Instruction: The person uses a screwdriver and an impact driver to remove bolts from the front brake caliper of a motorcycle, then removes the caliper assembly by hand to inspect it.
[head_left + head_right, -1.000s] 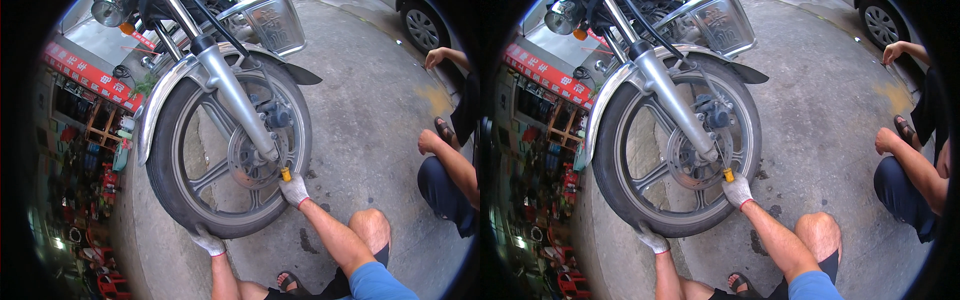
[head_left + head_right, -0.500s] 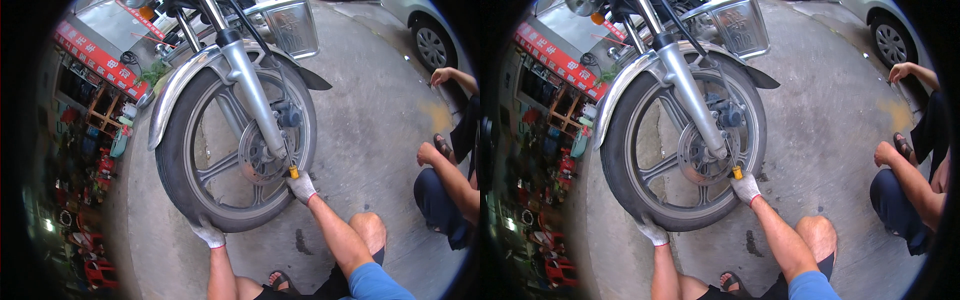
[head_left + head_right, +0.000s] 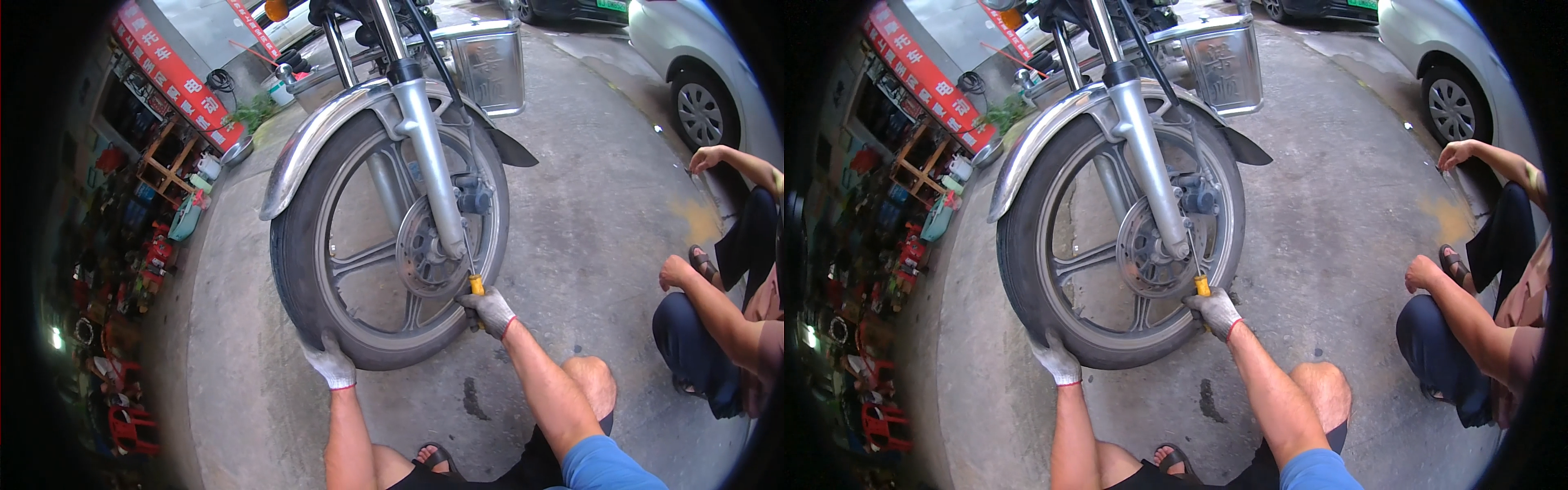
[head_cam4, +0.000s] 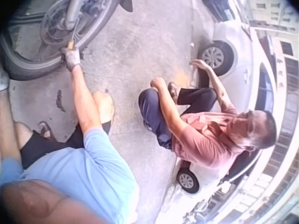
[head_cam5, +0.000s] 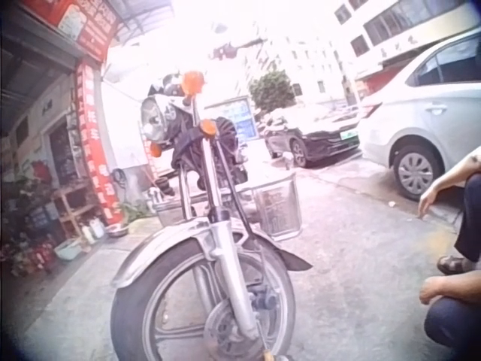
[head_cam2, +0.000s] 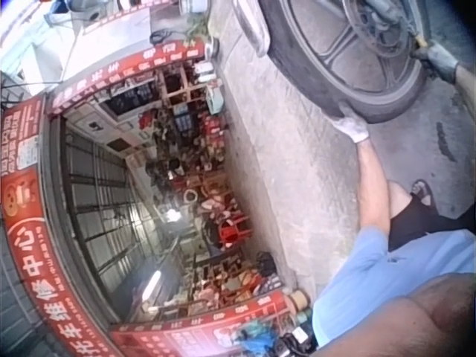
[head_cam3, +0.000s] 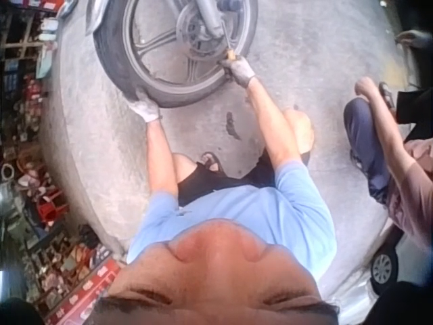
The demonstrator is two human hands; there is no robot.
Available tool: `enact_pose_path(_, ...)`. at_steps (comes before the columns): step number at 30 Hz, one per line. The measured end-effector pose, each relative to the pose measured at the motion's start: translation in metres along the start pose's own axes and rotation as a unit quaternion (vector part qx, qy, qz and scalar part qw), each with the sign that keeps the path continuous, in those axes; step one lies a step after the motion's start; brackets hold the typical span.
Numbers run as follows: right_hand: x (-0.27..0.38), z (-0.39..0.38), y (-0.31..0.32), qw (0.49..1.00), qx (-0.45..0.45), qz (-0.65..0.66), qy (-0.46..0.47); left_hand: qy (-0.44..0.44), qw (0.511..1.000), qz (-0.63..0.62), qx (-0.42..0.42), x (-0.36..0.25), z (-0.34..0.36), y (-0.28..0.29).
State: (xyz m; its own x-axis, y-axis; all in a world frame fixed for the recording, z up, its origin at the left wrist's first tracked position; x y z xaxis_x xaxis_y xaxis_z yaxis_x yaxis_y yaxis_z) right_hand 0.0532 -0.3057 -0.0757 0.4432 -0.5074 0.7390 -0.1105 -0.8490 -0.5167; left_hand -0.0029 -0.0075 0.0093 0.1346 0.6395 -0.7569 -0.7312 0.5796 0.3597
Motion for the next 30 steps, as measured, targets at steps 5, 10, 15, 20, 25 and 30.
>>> enact_pose_path(5,-0.001,-0.008,0.014,0.999,-0.014,-0.040,0.002,-0.013,1.000,0.018,0.009,0.000,0.001,0.003)
enact_pose_path(10,-0.005,-0.011,0.027,0.988,-0.063,-0.138,0.033,-0.013,0.999,0.030,0.001,0.004,0.001,0.001)
enact_pose_path(15,-0.003,-0.014,0.030,0.973,-0.111,-0.183,0.091,-0.020,0.999,0.036,-0.011,0.007,0.004,0.000)
enact_pose_path(20,-0.007,-0.014,0.034,0.956,-0.140,-0.213,0.147,-0.030,0.998,0.055,-0.001,0.010,0.005,0.001)
enact_pose_path(25,-0.013,-0.011,0.037,0.955,-0.146,-0.195,0.167,-0.025,1.000,0.018,0.006,0.006,0.005,-0.001)
enact_pose_path(30,0.013,-0.037,0.024,0.974,-0.120,-0.162,0.106,-0.030,0.999,0.024,0.017,0.010,0.006,0.002)
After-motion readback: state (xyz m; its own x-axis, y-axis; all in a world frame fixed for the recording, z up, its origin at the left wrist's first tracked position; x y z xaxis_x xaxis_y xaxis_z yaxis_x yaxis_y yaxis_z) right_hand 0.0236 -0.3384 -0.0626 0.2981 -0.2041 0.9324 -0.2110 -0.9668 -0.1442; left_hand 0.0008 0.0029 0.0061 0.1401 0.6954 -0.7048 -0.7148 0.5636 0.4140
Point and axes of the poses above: each hand's wrist, its own z-axis towards the middle knuckle, its own y-axis out of the back of the hand, x = y × z, the point moved 1 cm from there along z, towards the middle knuckle, and after that the axes turned 10 degrees about z, right-handed, at the moved point
